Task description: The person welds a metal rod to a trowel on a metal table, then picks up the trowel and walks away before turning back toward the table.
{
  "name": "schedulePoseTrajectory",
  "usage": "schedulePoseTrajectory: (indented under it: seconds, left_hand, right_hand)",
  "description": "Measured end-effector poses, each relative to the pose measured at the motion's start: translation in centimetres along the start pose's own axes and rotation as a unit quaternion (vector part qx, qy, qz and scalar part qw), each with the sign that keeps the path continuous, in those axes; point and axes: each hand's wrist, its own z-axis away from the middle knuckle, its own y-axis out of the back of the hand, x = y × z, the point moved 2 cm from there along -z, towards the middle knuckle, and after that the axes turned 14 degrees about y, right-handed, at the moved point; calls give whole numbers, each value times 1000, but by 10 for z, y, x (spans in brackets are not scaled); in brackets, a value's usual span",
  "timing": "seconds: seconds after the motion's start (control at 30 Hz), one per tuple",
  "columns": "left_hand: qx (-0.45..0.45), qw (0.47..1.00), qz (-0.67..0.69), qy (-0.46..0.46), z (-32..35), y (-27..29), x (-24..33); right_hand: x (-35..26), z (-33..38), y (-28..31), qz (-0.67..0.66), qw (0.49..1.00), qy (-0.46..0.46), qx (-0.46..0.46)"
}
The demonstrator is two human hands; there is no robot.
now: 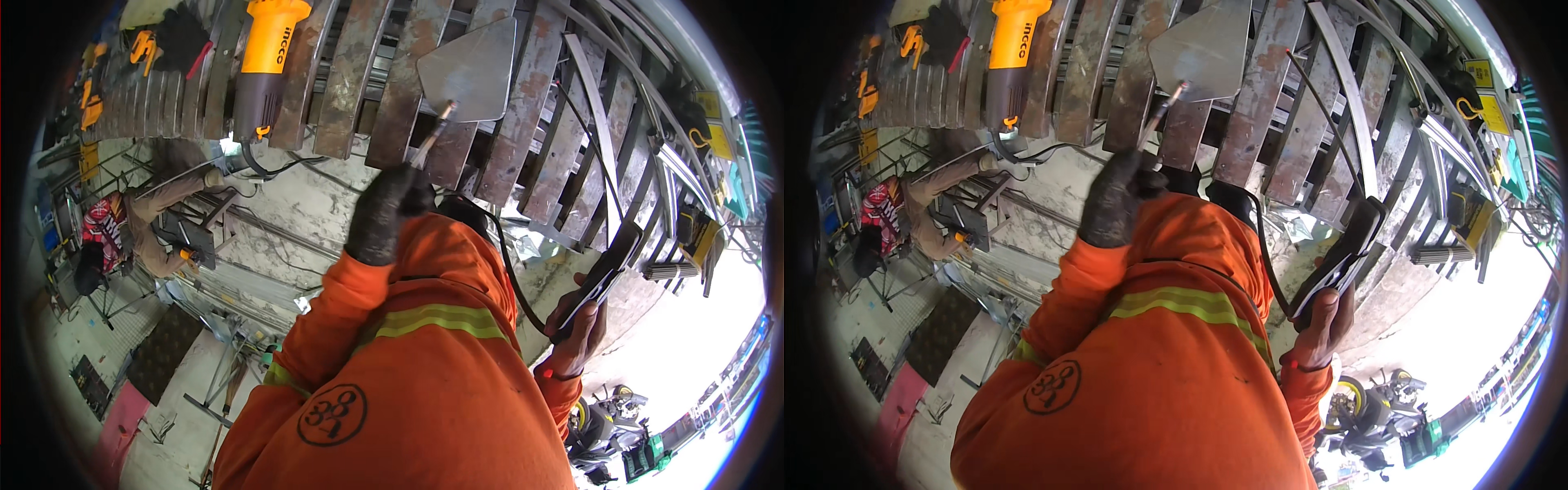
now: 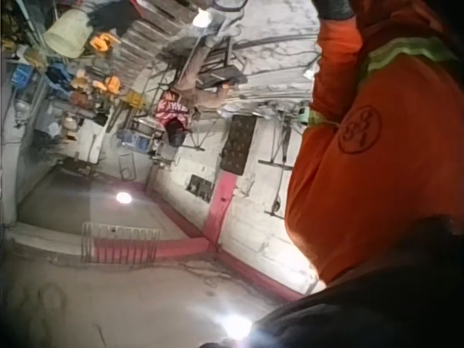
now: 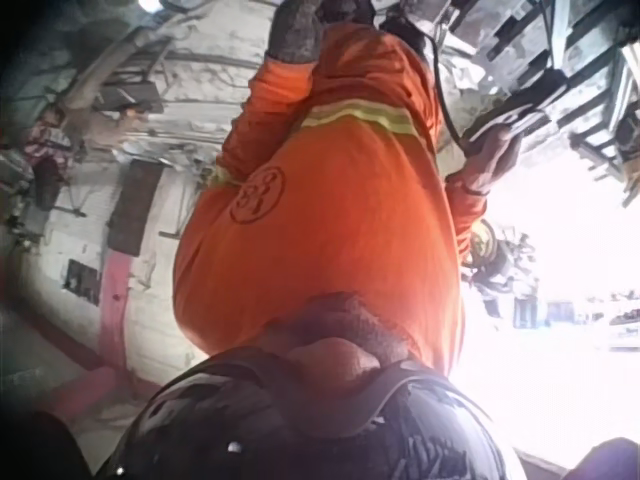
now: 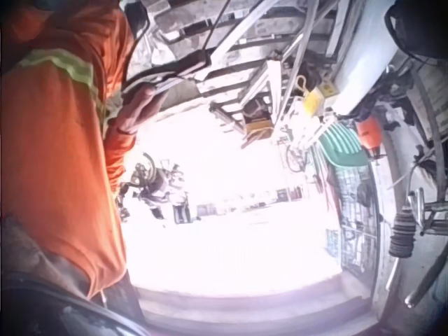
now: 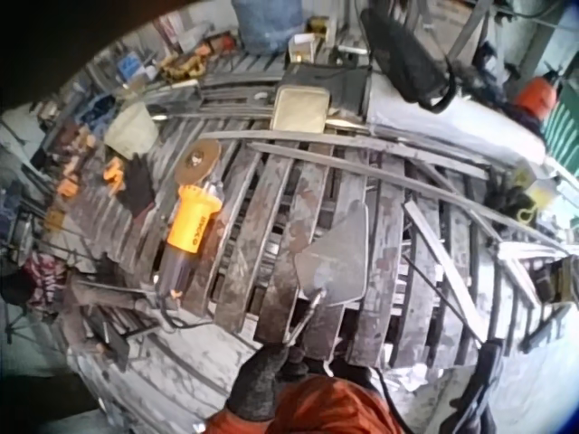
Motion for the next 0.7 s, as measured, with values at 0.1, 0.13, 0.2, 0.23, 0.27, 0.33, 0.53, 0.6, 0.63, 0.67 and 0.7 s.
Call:
schedulePoseTrajectory:
  seconds: [0.1, 0.13, 0.2, 0.23, 0.27, 0.33, 0.53, 0.6, 0.63, 0.67, 0.7]
  left_hand:
    - [102, 988, -102, -58, -11, 16, 34]
    - [114, 987, -94, -60, -14, 21, 46]
    - [139, 972, -157, -109, -18, 28, 66]
    - [166, 963, -177, -115, -16, 26, 78]
    - [191, 954, -196, -121, -14, 22, 91]
    - [149, 973, -134, -117, -32, 27, 106]
    - [41, 987, 22, -153, -62, 28, 146]
    - [60, 942, -47, -327, -32, -25, 152]
    - [46, 935, -51, -347, -26, -30, 160]
    - [43, 935, -54, -348, -23, -37, 170]
    - [-3, 927, -81, -366, -20, -45, 181]
  right_hand:
    - [-9, -5, -4, -39, 999, -29, -2]
    - [-12, -7, -6, -45, 999, -28, -2]
    - [-14, -7, -4, -39, 997, -60, 29]
    - [-13, -8, -2, -49, 997, -56, 17]
    - [-11, -8, 0, -52, 997, -53, 20]
    - [-5, -9, 5, -62, 997, -35, 36]
    - [0, -11, 15, -66, 997, -15, 35]
    - [1, -10, 18, -78, 996, -20, 49]
    - [0, -11, 19, -94, 995, -17, 36]
    - [-1, -12, 20, -96, 994, -15, 40]
    - [-2, -12, 21, -87, 995, -14, 47]
